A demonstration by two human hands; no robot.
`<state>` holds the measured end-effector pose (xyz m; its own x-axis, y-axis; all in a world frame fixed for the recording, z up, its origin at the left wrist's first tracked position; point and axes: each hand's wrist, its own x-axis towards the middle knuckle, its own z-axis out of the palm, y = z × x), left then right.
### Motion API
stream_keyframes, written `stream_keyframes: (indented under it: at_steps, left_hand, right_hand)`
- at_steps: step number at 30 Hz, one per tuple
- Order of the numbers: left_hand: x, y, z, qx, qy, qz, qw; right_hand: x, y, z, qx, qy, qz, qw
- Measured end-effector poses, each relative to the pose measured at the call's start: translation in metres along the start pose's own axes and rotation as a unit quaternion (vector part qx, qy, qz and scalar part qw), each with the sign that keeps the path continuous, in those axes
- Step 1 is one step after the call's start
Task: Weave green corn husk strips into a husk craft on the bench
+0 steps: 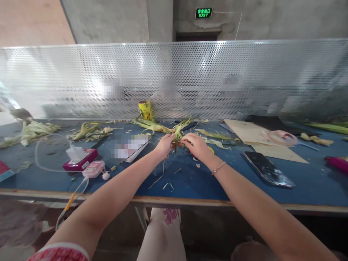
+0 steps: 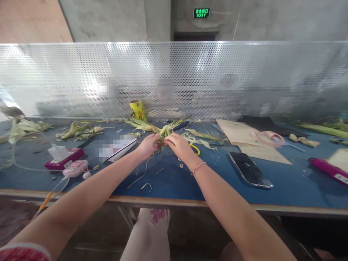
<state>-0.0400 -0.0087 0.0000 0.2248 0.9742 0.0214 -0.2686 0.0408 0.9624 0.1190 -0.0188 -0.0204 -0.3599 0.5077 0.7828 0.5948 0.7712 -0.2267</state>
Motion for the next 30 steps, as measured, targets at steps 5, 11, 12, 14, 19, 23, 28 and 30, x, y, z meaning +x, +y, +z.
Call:
stream_keyframes:
  at_steps: [5,11,12,14,19,23,28,30]
  left_hand:
    - [-0.002,-0.001,0.004,0.032,-0.004,0.01,0.999]
    - [-0.002,-0.003,0.002,0.086,-0.036,0.023,0.995]
    - [-0.001,-0.004,0.001,0.091,-0.038,0.035,0.995]
    - [0.002,-0.007,-0.002,0.104,-0.033,0.057,0.992]
    - [0.005,-0.01,-0.001,0.116,-0.002,0.08,0.99]
    - [0.003,-0.008,0.001,0.116,-0.005,0.093,0.989]
    - [-0.003,-0.005,0.0,0.208,-0.052,0.159,0.964]
    - [-0.006,-0.004,-0.001,0.265,-0.044,0.182,0.946]
  right_hand:
    - [0.002,-0.006,-0.004,-0.048,0.043,-0.02,0.998]
    - [0.002,-0.003,-0.003,-0.018,-0.002,-0.024,1.0]
    - [0.002,-0.003,-0.003,-0.017,-0.01,-0.014,1.0]
    - [0.002,-0.004,-0.002,-0.015,-0.026,0.004,1.0]
    - [0.002,-0.006,0.001,0.035,-0.018,0.045,0.998]
    - [0.003,-0.004,0.006,0.098,0.008,0.115,0.988]
    - [0.003,-0.002,0.009,0.191,0.012,0.21,0.959]
    - [0.003,-0.001,0.008,0.205,0.023,0.231,0.951]
